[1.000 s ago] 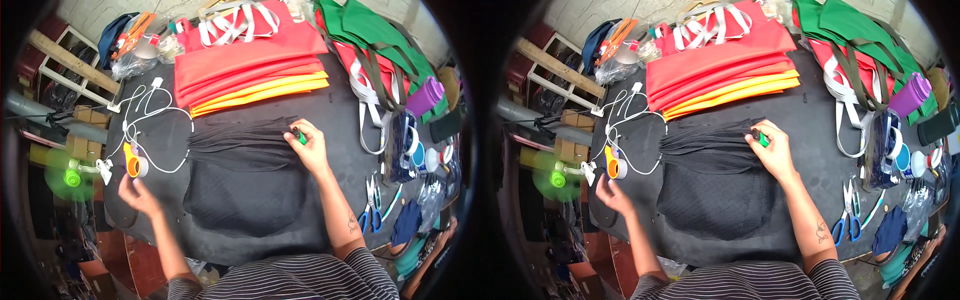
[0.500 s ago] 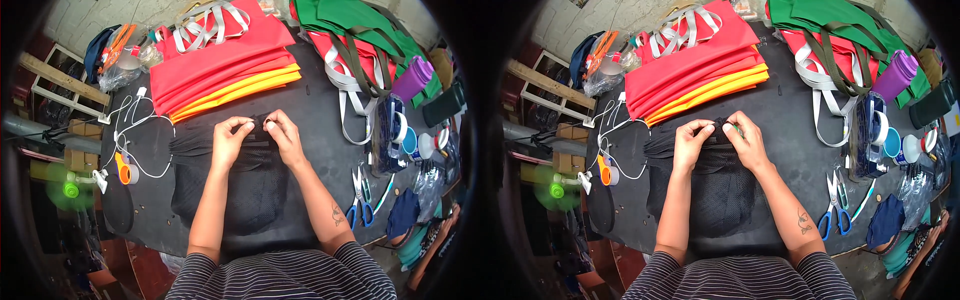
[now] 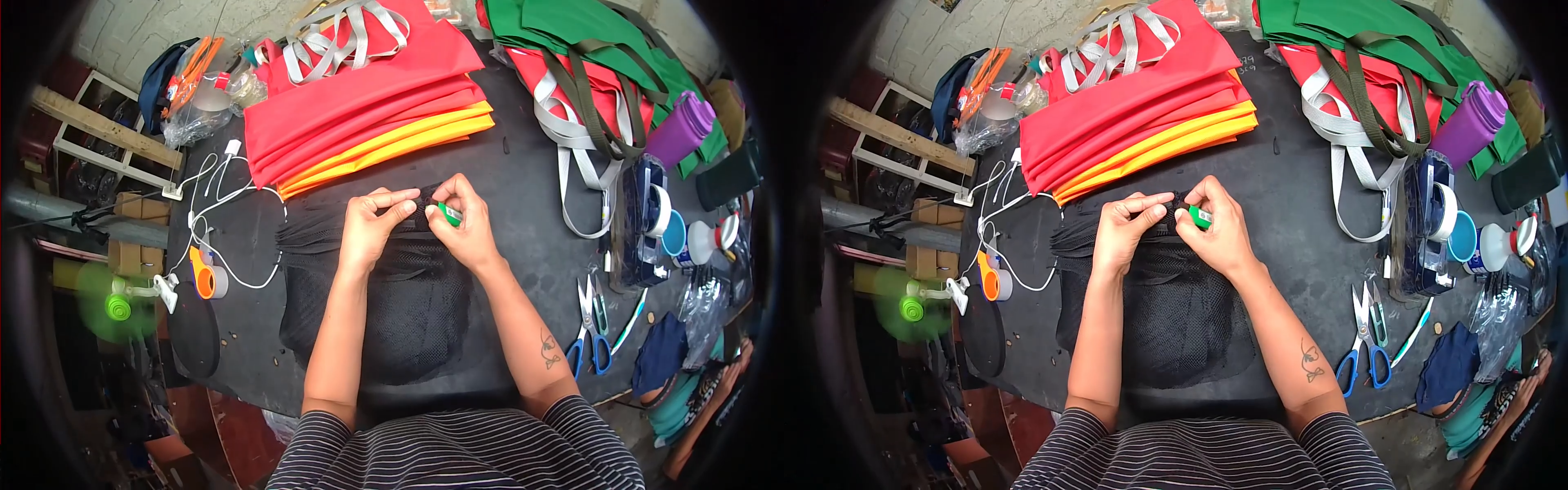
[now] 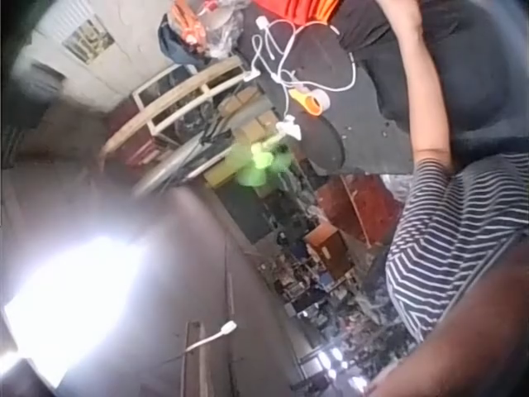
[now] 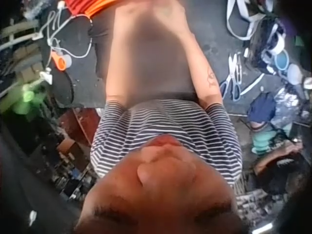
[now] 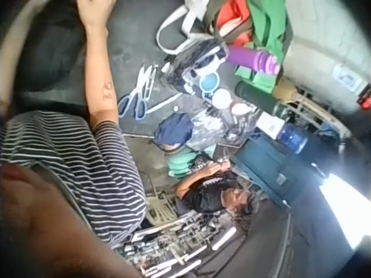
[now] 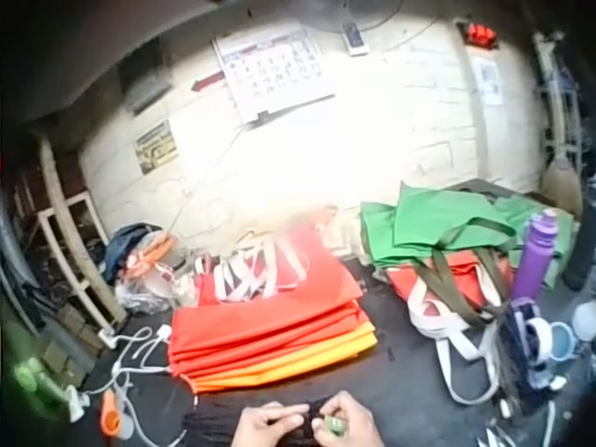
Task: Singeing the edges of mesh fabric pieces with a lighter to prevent fraying.
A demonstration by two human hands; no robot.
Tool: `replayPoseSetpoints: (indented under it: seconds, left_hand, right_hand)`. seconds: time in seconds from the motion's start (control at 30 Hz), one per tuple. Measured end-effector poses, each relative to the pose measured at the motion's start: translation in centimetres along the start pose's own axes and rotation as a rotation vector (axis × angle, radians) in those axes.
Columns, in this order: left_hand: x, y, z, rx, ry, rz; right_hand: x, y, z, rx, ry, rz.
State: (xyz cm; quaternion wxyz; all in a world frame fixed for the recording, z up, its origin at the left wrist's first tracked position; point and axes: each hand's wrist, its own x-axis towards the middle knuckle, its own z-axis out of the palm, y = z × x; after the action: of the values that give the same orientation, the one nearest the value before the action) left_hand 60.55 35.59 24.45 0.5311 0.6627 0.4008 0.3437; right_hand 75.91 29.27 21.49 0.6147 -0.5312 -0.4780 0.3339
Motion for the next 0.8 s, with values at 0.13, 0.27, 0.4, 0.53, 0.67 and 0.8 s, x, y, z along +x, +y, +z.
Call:
replayPoseSetpoints:
  seconds: [0.13, 0.27, 0.4, 0.53, 0.67, 0.8]
  left_hand:
    - [0.0, 0.0, 0.1, -0.016, 0.003, 0.005]
    - [0.1, 0.1, 0.3, -0.045, 0.016, 0.003]
    - [0.2, -0.1, 0.1, -0.041, 0.021, 0.000]
    - [0.3, -0.1, 0.2, -0.033, 0.012, 0.010]
    - [0.2, -0.1, 0.4, -0.064, 0.031, 0.014]
    - [0.0, -0.1, 0.4, 0.076, 0.080, 0.159]
  right_hand:
    - [-0.1, 0.3, 0.2, 0.074, 0.014, -0.041]
    - [-0.1, 0.9, 0.5, 0.058, 0.039, -0.074]
    - [-0.1, 0.7, 0.5, 0.050, 0.025, -0.062]
    - [-0.1, 0.5, 0.4, 0.038, 0.008, -0.063]
    - [-0.3, 0.4, 0.0, 0.068, -0.044, 0.003]
    - [-0.7, 1.3, -0.1, 0.165, 0.071, -0.071]
